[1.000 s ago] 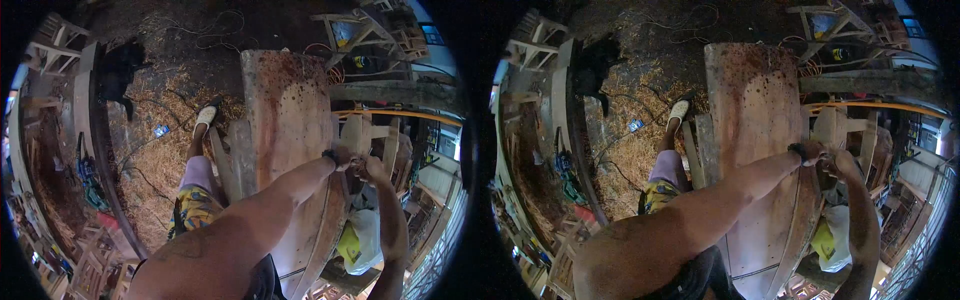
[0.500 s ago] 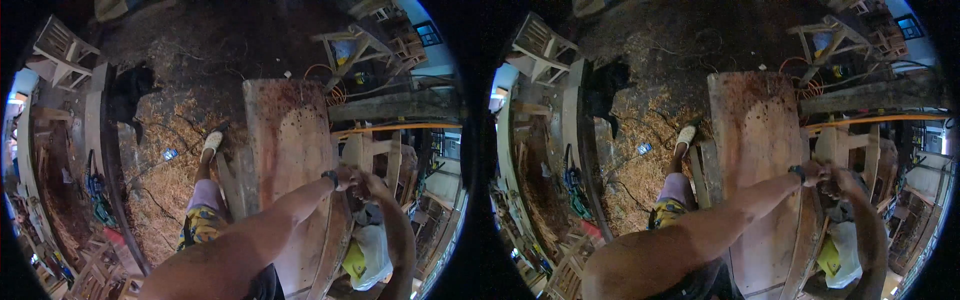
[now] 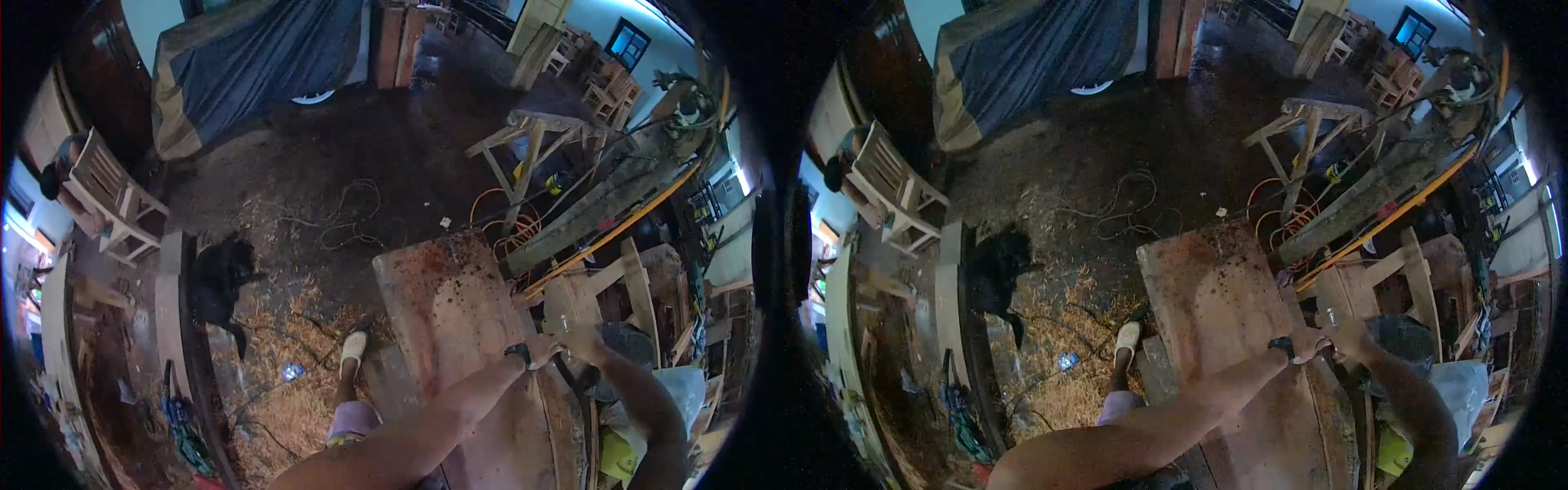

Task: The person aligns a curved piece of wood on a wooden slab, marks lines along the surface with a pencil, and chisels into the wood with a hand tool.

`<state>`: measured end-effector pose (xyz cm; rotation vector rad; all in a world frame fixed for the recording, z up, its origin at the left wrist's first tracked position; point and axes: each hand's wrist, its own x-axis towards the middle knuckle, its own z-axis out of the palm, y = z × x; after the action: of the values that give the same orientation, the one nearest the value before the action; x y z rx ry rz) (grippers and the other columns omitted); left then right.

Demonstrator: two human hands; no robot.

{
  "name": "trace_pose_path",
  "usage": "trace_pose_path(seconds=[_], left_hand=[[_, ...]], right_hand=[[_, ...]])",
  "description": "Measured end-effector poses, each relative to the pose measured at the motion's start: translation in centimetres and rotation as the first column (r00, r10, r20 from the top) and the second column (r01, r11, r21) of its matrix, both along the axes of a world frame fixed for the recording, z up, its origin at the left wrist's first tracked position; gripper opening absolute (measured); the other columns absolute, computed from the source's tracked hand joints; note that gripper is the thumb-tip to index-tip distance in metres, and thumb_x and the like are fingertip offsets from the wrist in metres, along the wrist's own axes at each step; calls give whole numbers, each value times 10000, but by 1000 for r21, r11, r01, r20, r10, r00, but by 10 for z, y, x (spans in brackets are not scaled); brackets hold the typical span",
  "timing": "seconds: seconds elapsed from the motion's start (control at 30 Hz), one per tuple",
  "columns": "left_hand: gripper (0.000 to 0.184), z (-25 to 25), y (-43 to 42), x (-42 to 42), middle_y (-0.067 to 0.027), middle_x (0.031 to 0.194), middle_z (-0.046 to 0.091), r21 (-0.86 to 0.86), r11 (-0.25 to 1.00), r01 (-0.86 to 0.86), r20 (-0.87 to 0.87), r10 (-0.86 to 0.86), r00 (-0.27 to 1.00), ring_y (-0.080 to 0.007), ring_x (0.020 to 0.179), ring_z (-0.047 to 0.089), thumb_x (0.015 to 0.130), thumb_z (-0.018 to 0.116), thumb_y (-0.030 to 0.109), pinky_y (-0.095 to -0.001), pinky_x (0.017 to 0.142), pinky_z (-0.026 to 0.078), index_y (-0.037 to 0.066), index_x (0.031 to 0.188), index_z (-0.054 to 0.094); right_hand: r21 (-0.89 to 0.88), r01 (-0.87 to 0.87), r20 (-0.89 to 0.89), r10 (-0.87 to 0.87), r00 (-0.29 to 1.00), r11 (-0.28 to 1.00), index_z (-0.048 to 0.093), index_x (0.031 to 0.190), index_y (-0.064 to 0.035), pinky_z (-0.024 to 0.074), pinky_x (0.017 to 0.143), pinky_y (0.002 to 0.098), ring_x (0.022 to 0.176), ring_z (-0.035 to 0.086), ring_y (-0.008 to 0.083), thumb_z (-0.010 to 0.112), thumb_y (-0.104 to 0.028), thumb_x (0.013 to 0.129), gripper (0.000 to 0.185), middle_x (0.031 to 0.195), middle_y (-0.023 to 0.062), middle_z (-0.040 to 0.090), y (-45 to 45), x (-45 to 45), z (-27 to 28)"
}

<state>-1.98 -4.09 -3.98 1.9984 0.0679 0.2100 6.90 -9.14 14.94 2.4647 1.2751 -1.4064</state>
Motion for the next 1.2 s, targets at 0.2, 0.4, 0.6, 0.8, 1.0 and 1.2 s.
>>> trace_pose_path(seconds=[0.2, 0.4, 0.6, 0.8, 1.0, 1.2], left_hand=[[309, 70, 25, -39, -197, 1092, 639, 10, 1000, -2, -147, 3, 989, -390, 1008, 604, 995, 448, 251, -493, 856, 477, 38, 1198, 546], [326, 53, 16, -29, -223, 1116, 631, -54, 998, -25, -119, 19, 993, -391, 1017, 612, 990, 459, 269, -484, 878, 492, 33, 1197, 549], [344, 43, 11, -23, -221, 1069, 643, 90, 996, -8, -131, 20, 991, -386, 981, 620, 981, 470, 289, -482, 854, 502, 32, 1196, 549], [363, 57, 20, -30, -219, 1022, 654, 124, 992, -11, -108, 25, 994, -380, 945, 628, 971, 482, 308, -480, 830, 513, 31, 1195, 550], [348, 6, 1, 3, -211, 988, 675, 191, 981, 19, -149, 10, 989, -409, 913, 649, 958, 499, 334, -499, 784, 525, 62, 1157, 584], [311, 3, -1, 5, -218, 999, 672, 19, 995, -100, -120, 102, 988, -406, 953, 642, 945, 521, 301, -492, 804, 516, 35, 1091, 589]], right_hand=[[-57, -404, 440, 386, 811, 913, 638, 1171, -128, 541, 694, 447, 807, 661, 269, 650, -348, 880, 366, 1003, 167, 652, 12, -27, 37], [-354, -788, 552, 793, 258, 503, 684, 1040, -50, 539, 690, 428, 869, 667, 240, 600, -350, 907, 339, 817, 131, 672, 10, -33, 42], [-95, -407, 524, 393, 755, 908, 691, 1021, -42, 536, 656, 419, 818, 687, 263, 634, -351, 864, 352, 751, 92, 683, -8, 10, -29], [62, -785, 707, 528, 470, 616, 699, 995, -42, 538, 659, 449, 836, 691, 334, 659, -340, 822, 347, 895, 164, 700, 14, -33, 39], [-157, -516, 539, 511, 670, 842, 643, 1150, -72, 518, 757, 496, 895, 668, 330, 673, -352, 814, 438, 976, 149, 679, 14, -30, 21], [4, 123, 224, -121, 967, 992, 564, 1271, -80, 488, 844, 512, 1021, 603, 318, 656, -376, 849, 524, 1224, 153, 547, 4, -13, -9]])
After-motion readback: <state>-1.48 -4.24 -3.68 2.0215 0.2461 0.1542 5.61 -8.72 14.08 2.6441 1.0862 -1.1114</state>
